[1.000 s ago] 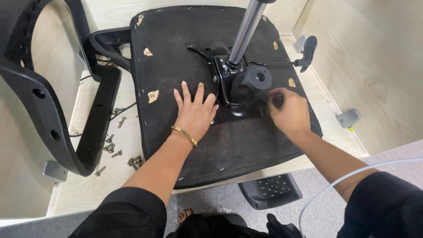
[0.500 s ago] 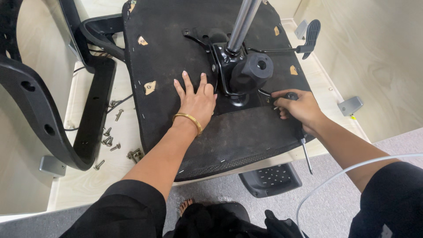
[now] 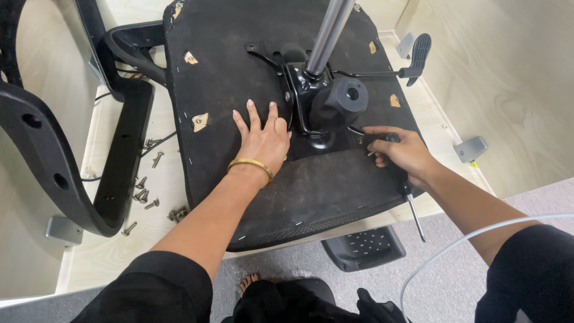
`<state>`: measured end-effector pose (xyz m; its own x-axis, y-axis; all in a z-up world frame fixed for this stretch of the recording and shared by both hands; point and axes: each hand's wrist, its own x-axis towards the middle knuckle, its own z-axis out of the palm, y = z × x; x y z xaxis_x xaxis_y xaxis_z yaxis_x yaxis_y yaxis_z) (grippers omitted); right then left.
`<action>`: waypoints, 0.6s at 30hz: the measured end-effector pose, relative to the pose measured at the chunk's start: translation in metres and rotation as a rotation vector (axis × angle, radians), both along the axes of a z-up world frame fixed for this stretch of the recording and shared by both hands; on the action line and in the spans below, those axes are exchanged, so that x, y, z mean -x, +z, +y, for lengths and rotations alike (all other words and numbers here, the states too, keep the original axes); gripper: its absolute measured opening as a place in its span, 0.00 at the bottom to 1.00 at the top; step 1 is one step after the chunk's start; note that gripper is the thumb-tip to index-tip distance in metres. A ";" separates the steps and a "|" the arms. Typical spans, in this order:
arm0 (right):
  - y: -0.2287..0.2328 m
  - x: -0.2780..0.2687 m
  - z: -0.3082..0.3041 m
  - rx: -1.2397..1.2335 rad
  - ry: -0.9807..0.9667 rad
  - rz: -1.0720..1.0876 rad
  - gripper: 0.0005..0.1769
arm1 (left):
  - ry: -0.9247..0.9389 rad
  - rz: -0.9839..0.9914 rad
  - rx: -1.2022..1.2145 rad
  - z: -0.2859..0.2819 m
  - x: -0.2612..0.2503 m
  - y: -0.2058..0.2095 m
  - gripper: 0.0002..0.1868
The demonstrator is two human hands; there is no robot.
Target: The person uses a screwdriver to tighten screws into the metal base of an office chair seat. They repeatedly pick up screws from the table and secure them into the mounting plate while stabilizing the chair with their other hand.
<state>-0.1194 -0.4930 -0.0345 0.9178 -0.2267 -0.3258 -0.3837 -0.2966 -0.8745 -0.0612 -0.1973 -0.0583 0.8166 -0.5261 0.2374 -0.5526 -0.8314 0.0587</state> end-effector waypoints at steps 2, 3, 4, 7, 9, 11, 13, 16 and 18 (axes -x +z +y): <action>0.000 -0.001 0.001 0.002 0.001 -0.005 0.22 | -0.012 -0.017 -0.003 0.001 0.001 0.001 0.18; -0.001 -0.001 0.000 -0.003 0.002 -0.007 0.22 | -0.018 -0.025 -0.005 0.002 0.001 0.001 0.18; -0.002 -0.001 -0.001 -0.011 -0.002 -0.009 0.23 | -0.019 -0.030 -0.003 0.003 0.001 0.001 0.18; -0.003 -0.002 -0.005 -0.041 -0.005 0.012 0.23 | -0.023 -0.048 -0.013 0.002 -0.001 0.001 0.19; -0.003 -0.003 -0.006 -0.062 -0.009 0.026 0.23 | -0.020 -0.070 -0.040 0.004 -0.003 0.003 0.20; -0.001 -0.007 -0.004 -0.055 -0.001 0.028 0.22 | -0.020 -0.047 0.007 0.009 -0.003 0.008 0.21; 0.000 -0.005 0.000 -0.026 -0.002 0.019 0.23 | -0.006 0.005 0.066 0.012 -0.001 0.012 0.22; 0.001 0.000 0.010 0.042 -0.040 -0.049 0.22 | 0.031 0.110 0.171 0.025 0.004 0.021 0.24; 0.000 0.007 0.023 0.128 -0.104 -0.082 0.17 | 0.036 0.167 0.254 0.039 0.008 0.023 0.22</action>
<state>-0.1268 -0.4696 -0.0342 0.9095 -0.3567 -0.2136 -0.3474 -0.3698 -0.8617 -0.0694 -0.1579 -0.0355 0.8726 -0.4368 0.2186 -0.4880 -0.7976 0.3545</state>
